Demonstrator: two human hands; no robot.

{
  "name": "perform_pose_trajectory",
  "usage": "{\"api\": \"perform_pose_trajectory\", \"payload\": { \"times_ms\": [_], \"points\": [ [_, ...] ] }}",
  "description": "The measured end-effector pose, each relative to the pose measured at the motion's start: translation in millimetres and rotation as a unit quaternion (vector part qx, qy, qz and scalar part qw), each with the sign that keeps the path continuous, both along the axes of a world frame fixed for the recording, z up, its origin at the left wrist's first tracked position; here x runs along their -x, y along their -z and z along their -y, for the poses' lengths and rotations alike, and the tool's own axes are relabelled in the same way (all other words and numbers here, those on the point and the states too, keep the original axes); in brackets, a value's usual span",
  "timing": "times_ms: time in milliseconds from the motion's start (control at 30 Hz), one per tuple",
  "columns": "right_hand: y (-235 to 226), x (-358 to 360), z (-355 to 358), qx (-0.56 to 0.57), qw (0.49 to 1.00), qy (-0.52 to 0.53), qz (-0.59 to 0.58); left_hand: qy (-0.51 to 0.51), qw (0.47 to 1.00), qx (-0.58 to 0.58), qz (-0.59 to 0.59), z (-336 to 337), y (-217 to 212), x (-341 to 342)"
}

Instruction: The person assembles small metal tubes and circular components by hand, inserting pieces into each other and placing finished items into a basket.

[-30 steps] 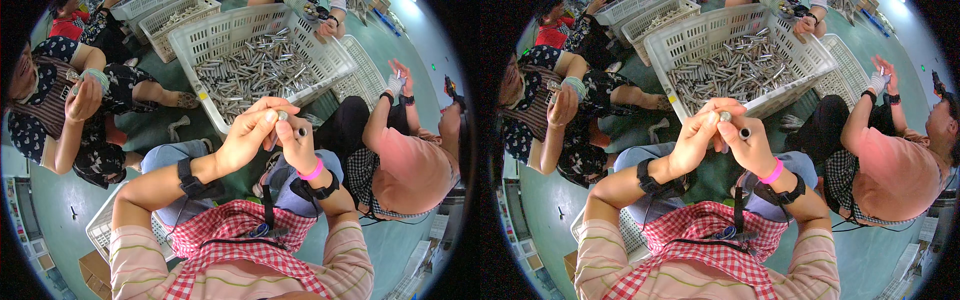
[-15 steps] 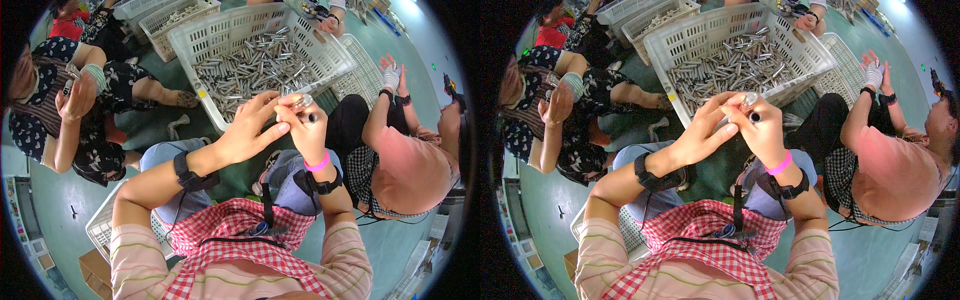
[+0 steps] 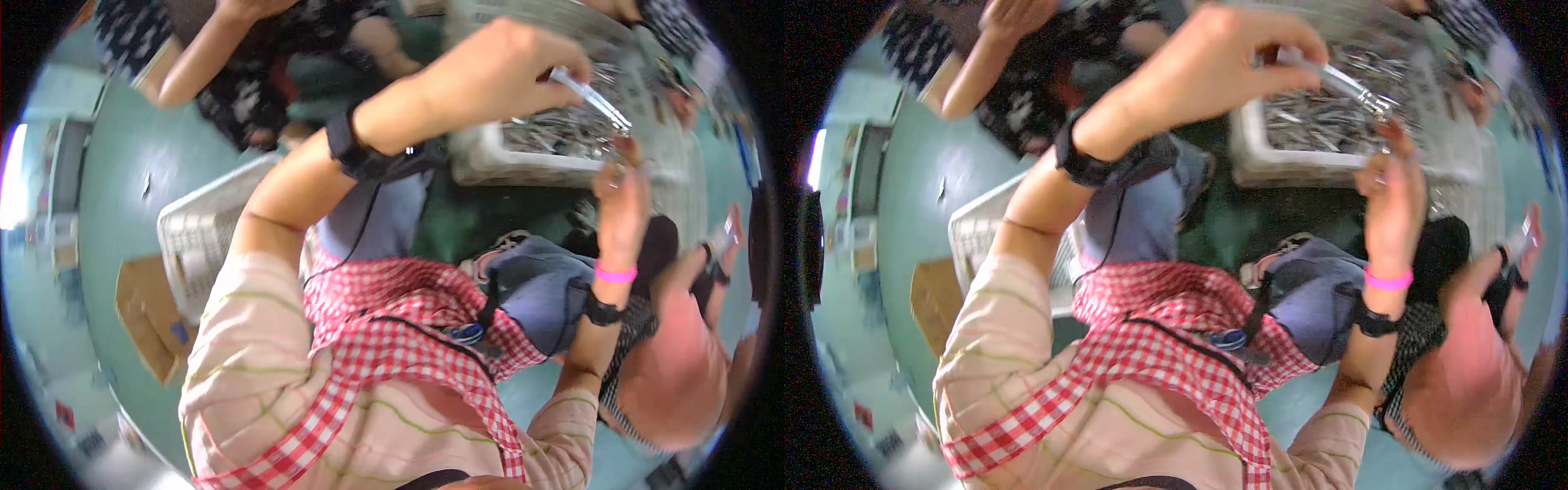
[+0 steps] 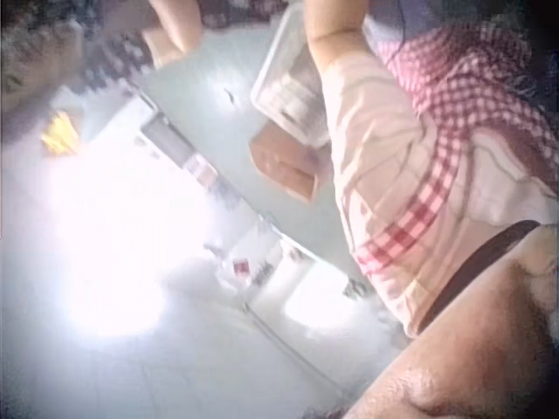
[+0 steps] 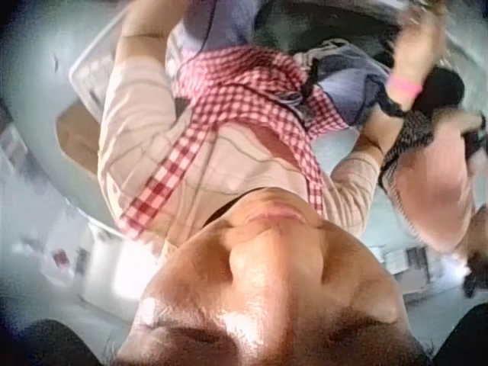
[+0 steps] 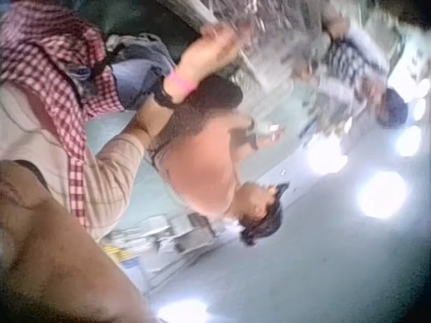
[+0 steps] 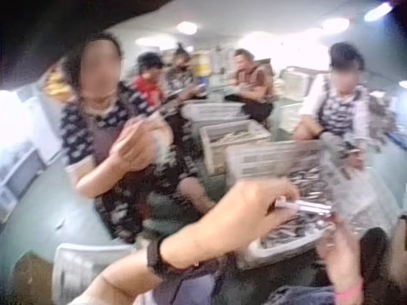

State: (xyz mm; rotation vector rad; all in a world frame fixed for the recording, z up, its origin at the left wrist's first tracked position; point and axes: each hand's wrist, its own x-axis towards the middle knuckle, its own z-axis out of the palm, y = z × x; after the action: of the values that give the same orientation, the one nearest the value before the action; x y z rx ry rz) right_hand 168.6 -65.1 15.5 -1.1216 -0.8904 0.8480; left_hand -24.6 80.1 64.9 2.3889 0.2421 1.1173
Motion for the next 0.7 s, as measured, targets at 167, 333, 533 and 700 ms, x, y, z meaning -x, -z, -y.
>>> {"api": "perform_pose_trajectory", "payload": {
  "times_ms": [167, 333, 533, 700],
  "points": [
    [20.9, -21.7, -5.1, 0.007, 0.996, -0.086, -0.025, -0.121, 0.962, 0.242, 0.036, 28.6, -12.9, 159.8],
    [27.1, -23.8, -10.3, 0.028, 0.994, -0.098, 0.045, -0.288, 0.852, 0.432, 0.065, 70.2, 70.0, 332.3],
    [35.3, -5.9, -21.7, 0.095, 0.990, -0.083, 0.059, -0.412, 0.688, 0.579, -0.146, 94.2, 216.7, 399.6],
    [42.0, 16.2, -29.5, 0.101, 0.988, -0.087, 0.078, -0.408, 0.643, 0.585, -0.278, 116.2, 382.7, 425.9]
  ]
}}
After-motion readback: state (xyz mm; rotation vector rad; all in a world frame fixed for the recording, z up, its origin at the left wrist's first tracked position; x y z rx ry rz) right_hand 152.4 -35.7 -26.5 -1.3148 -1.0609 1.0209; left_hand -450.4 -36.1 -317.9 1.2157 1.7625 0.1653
